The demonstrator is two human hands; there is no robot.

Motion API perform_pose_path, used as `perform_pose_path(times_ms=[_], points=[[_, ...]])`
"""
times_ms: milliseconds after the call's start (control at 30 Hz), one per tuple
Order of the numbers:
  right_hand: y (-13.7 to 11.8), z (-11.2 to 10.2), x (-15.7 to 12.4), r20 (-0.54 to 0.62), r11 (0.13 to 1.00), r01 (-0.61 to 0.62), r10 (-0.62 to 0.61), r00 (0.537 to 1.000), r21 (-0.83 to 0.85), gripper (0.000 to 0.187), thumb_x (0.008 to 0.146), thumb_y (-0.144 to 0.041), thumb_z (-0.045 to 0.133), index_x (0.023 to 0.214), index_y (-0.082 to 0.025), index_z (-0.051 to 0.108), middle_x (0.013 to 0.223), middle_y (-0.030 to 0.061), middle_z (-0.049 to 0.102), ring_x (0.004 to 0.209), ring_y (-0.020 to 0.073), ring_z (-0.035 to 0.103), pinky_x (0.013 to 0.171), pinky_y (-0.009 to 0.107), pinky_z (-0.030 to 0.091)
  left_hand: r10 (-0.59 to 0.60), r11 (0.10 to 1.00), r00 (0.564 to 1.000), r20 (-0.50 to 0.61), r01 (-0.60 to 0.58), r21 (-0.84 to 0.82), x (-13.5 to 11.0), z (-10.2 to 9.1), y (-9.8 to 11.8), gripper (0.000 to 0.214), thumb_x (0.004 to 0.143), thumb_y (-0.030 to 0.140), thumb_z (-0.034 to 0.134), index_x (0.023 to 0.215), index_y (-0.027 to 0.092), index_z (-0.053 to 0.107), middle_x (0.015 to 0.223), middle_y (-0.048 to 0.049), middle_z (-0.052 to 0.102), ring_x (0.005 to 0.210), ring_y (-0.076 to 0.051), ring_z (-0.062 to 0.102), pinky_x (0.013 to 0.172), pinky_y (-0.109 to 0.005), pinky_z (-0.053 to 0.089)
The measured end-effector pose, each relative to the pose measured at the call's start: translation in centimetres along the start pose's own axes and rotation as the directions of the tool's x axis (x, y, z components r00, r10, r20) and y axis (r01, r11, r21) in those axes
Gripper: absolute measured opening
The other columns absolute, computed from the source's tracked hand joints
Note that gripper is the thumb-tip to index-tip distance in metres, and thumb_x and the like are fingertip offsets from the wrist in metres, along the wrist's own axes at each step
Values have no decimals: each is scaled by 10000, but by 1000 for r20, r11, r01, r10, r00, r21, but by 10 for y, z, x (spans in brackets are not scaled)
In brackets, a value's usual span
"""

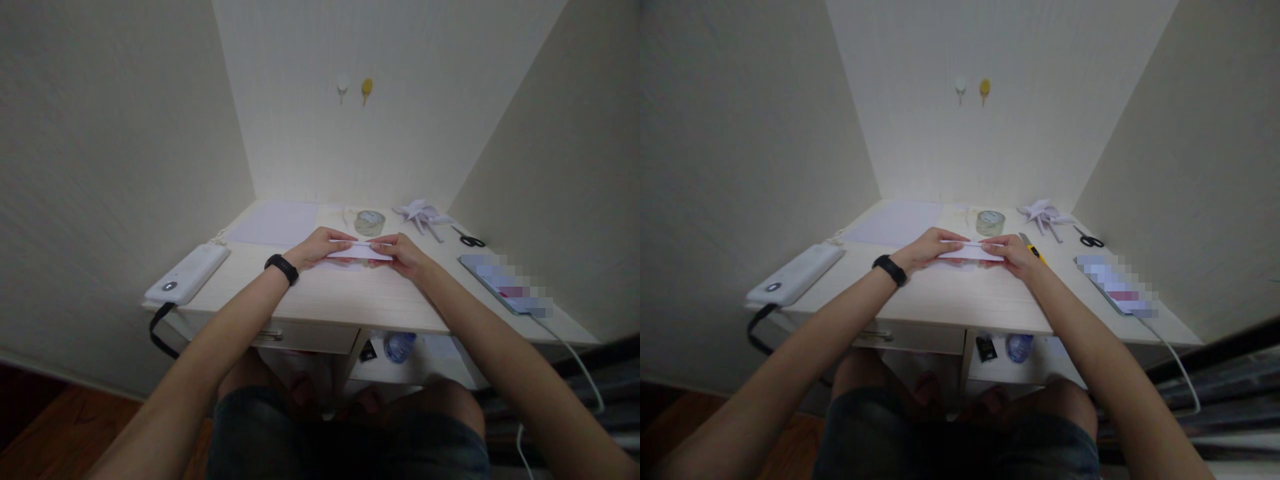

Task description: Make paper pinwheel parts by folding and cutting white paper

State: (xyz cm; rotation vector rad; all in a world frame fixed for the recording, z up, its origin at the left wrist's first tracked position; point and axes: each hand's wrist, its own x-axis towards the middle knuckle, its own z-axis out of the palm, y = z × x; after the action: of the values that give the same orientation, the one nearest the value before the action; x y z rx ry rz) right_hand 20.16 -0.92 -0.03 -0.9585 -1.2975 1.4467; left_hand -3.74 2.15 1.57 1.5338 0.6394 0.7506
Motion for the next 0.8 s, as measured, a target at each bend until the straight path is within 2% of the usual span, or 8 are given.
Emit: perform_pose_path(times_ms=[233,400,567,700,800], points=[[8,-2,6,-132,998,63,-65,989,-18,349,529,-273,946,820,-144,803,805,81,774,660,150,679,616,243,573,6,998,999,-32,-8,-62,0,3,2,261,757,203,816,992,99,770,998,-130,758,823,-160,691,825,-340,578],[5,3,3,-94,999,52,-52,994,4,456,527,-277,950,944,-169,803,877,63,773,673,140,680,636,258,602,3,996,1000,-19,-5,-90,1,1,-2,283,742,216,832,989,92,770,991,-127,757,800,-153,694,811,-327,588],[1,7,0,-73,999,43,-40,997,33,410,520,-339,955,845,-139,808,844,78,763,689,150,669,609,252,616,13,998,999,-32,-14,-54,-1,2,1,282,763,199,815,1021,94,771,1029,-128,755,835,-152,690,842,-322,582],[2,5,1,-77,998,52,-49,996,32,358,546,-311,946,839,-161,806,835,71,758,696,154,667,630,280,622,12,999,999,-44,-13,-38,-2,3,3,284,776,187,802,1043,96,766,1064,-130,749,862,-155,691,862,-324,578],[4,4,3,-79,998,61,-59,995,24,345,552,-297,942,836,-156,805,840,72,757,686,144,660,647,279,613,-7,999,1000,-12,6,-43,-2,1,2,314,784,209,800,1077,105,757,1083,-130,743,850,-148,695,868,-334,583]])
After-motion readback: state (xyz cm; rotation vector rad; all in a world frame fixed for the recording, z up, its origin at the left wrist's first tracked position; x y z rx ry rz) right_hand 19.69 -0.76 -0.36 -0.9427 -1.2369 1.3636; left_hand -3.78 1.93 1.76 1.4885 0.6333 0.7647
